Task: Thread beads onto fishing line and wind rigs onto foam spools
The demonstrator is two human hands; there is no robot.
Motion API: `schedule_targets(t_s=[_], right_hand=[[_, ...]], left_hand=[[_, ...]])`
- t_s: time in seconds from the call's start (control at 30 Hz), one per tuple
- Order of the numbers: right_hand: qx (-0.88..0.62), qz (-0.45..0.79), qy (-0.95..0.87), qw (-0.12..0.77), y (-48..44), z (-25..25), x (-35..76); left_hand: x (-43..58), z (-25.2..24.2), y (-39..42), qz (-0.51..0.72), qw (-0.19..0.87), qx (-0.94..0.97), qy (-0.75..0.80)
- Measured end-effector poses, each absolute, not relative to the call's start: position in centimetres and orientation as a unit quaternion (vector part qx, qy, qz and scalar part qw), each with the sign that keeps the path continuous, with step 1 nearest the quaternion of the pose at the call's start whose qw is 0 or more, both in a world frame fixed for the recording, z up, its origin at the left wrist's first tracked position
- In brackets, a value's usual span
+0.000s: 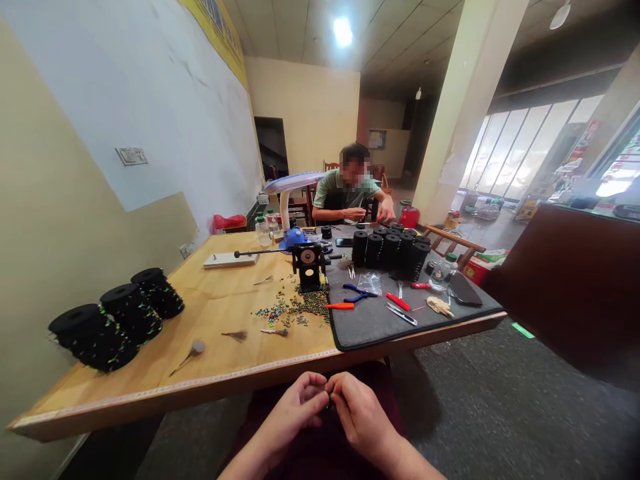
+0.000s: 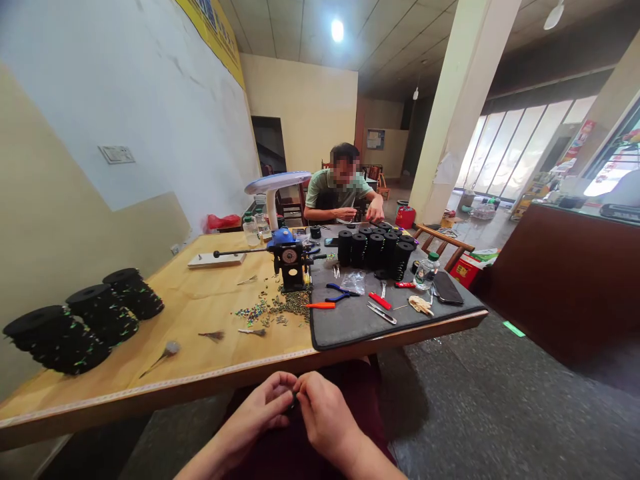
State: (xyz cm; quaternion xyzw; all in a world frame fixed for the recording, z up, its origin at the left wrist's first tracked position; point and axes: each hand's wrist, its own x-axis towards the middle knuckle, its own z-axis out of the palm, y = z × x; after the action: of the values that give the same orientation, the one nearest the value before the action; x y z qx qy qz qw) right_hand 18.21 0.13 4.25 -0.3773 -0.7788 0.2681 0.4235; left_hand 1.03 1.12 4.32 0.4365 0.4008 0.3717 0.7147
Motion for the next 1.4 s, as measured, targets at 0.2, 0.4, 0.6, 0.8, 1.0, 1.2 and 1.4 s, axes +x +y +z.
schedule_targets(t_s=[0.2, 0.4, 0.6, 0.8, 1.0, 1.2, 1.4], right_hand=[[-0.417, 0.397, -0.708, 0.409, 1.0, 4.5, 18.7], [-0.414, 0.458, -0.68, 0.396, 1.1, 4.2, 18.6], [-0.423, 0.334, -0.745, 0.393, 0.8, 4.6, 18.3], [-0.428, 0.417, -0.71, 0.374, 0.8, 4.0, 18.2], [-0.424, 0.424, -0.7, 0.389, 0.7, 4.1, 18.0], [-0.426, 0.472, -0.654, 0.41, 0.5, 4.0, 17.8], [-0.439, 0.498, -0.592, 0.457, 0.9, 3.6, 18.4]], left_hand=[[1.4, 4.3, 1.2, 0.352, 0.715, 0.469, 0.38], [1.6, 4.9, 0.7, 0.352, 0.741, 0.439, 0.366], [2.1, 5.2, 0.5, 0.359, 0.715, 0.445, 0.403], [2.5, 5.3, 0.2, 0.365, 0.733, 0.412, 0.4], [2.6, 4.7, 0.1, 0.378, 0.728, 0.416, 0.394], [2.4, 3.7, 0.2, 0.393, 0.724, 0.412, 0.39], [2.2, 4.2, 0.1, 0.412, 0.758, 0.376, 0.339]])
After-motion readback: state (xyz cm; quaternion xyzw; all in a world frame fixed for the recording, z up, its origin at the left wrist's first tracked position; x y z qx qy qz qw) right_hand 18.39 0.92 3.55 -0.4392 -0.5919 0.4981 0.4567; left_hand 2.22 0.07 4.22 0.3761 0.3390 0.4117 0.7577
